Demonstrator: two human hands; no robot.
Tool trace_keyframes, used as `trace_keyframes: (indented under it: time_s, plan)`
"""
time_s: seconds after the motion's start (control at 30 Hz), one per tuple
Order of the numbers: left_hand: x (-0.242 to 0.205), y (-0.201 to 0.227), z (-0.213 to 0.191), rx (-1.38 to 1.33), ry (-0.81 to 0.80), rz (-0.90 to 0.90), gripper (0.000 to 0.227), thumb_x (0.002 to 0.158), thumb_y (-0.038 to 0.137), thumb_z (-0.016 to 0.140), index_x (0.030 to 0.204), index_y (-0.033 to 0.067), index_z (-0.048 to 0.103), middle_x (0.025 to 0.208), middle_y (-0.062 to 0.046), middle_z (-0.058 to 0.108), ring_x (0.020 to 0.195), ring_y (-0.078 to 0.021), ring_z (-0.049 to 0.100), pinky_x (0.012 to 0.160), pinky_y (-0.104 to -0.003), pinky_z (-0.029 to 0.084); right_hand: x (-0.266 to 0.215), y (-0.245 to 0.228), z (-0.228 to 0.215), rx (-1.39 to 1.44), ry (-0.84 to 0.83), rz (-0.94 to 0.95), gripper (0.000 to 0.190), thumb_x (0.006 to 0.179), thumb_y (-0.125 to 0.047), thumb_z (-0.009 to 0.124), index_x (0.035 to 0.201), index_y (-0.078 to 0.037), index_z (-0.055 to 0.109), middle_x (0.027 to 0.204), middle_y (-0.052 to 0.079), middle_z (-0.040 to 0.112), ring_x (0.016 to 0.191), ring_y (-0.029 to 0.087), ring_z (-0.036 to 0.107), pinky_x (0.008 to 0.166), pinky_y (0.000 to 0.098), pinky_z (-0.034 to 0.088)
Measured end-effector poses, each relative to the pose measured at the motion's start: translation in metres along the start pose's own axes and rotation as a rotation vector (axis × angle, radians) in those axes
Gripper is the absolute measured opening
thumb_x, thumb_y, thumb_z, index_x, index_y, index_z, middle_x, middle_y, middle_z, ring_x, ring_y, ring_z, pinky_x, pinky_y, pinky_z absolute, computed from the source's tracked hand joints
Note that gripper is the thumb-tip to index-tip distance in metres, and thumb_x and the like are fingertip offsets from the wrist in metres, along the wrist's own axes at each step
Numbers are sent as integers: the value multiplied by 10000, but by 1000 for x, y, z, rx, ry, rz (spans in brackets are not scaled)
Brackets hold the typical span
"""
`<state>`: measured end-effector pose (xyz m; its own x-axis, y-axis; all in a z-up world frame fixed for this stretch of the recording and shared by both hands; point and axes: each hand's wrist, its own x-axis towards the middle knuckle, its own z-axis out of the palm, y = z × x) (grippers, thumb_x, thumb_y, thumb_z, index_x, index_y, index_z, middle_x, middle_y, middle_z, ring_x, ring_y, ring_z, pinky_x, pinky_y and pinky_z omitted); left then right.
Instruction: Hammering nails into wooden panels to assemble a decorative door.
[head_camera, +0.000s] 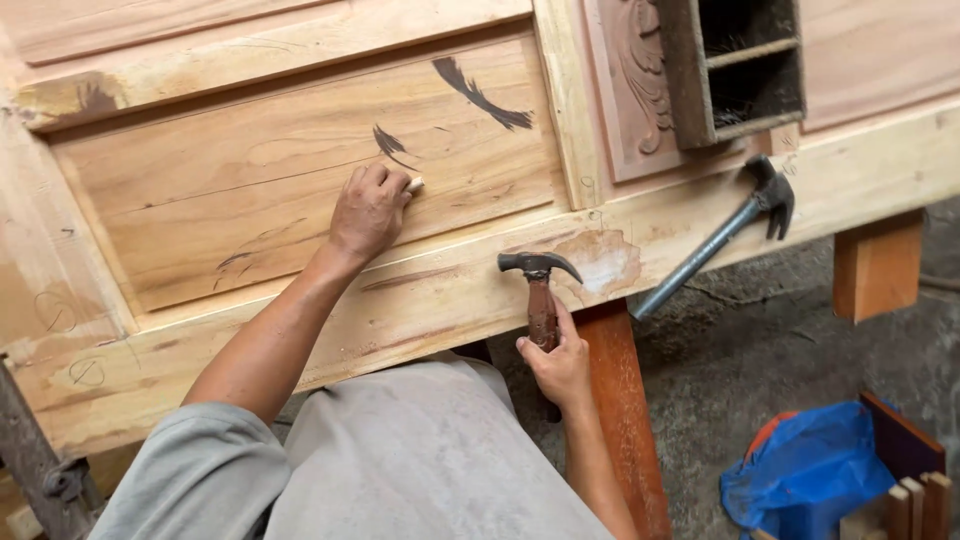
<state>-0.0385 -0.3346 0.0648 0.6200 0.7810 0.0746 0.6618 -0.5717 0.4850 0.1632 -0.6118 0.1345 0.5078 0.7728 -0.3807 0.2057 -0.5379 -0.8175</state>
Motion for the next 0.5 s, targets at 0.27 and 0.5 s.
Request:
trace_keyframes:
  time_s: [0.27,0.5]
  plan:
    - [-20,19,-13,-126,42,-176,286,927,143,661,1180,17,705,904,-133,621,812,-253,625,704,-404,573,66,-22,-30,-27,-176,248,849,802,-93,730,1594,-84,422,911,181,693,726,210,641,659,359,551]
    - [-3,32,-22,-60,-87,-123,211,978,161,674,1163,85,741,1011,-149,683,892,-298,654,774,-427,565,93,12,-40,-186,-115,-210,844,825,-181,779,1556,-20,390,1276,250,687,1139,276,701,941,378,554]
